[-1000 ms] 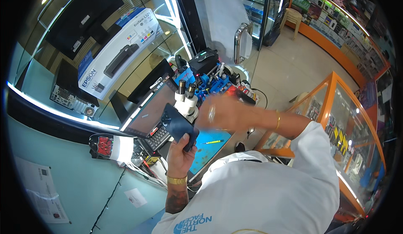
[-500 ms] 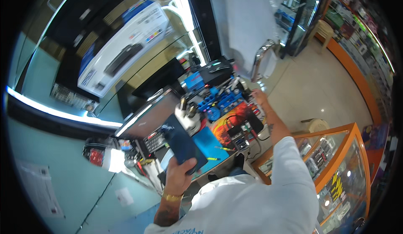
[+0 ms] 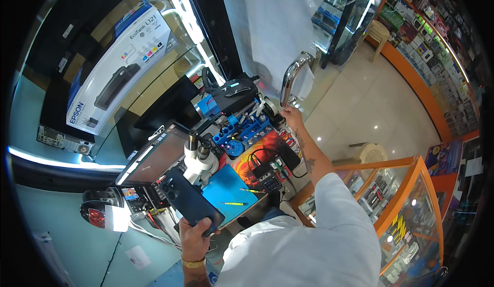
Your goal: The person applies adhesive from a tube onto the edges of a phone back cover and then presses the cover onto the back of the phone body.
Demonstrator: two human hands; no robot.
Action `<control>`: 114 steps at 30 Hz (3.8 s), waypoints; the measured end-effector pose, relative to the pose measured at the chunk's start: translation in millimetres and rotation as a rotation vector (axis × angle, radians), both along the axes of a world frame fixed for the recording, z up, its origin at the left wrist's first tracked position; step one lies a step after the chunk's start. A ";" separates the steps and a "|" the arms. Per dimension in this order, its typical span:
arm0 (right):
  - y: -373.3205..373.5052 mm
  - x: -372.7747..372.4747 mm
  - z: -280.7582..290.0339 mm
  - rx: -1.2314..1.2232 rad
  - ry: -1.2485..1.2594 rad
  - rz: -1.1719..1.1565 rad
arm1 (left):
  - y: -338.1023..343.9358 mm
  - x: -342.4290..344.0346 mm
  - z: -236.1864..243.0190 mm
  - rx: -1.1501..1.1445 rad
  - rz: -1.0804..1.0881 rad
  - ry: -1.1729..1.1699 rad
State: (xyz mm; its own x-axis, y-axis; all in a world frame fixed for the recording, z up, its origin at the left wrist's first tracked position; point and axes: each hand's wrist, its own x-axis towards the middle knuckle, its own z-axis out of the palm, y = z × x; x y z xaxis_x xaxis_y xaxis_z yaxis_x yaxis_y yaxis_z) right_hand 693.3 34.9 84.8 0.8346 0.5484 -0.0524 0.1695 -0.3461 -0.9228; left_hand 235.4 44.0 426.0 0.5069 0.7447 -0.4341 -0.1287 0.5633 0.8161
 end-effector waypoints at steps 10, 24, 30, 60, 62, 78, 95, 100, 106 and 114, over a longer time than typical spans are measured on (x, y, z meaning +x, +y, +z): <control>-38.2 -19.5 -60.9 0.257 0.386 0.024 | -7.2 -6.4 3.9 -0.053 0.099 0.113; -62.2 -179.6 281.4 0.220 0.129 0.430 | -22.5 -25.1 23.6 0.070 0.183 -0.142; -78.7 -262.0 401.9 0.327 0.270 1.133 | -28.1 -41.3 44.4 0.111 0.071 -0.150; -75.7 -331.8 362.9 0.285 0.878 1.289 | -51.2 -103.7 57.6 0.362 -0.075 -0.631; -77.7 -337.3 358.9 0.307 1.000 1.286 | -50.1 -99.5 70.4 0.312 -0.063 -0.479; -66.5 -314.5 441.3 0.364 0.158 1.471 | -39.9 -86.8 70.4 0.241 -0.096 -0.159; -64.3 -360.9 371.6 0.257 0.953 1.261 | -40.9 -82.0 48.2 0.326 -0.128 -0.384; -64.6 -356.7 360.2 0.353 0.940 1.051 | -36.7 -73.5 43.7 0.298 -0.105 -0.239; -71.8 -334.3 388.7 0.363 0.207 0.980 | -26.9 -72.1 27.0 0.298 0.032 -0.145; -72.9 -337.3 387.5 0.217 0.102 1.036 | -14.6 -67.3 13.0 0.247 0.138 -0.150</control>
State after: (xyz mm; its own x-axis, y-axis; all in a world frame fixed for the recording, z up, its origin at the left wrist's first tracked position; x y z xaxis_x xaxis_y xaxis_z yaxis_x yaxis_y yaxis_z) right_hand 356.0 -38.1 472.3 -0.0474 0.9950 0.0883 0.2053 0.0962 -0.9740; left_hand 168.1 29.4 439.0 0.4379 0.8846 -0.1601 -0.3192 0.3195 0.8922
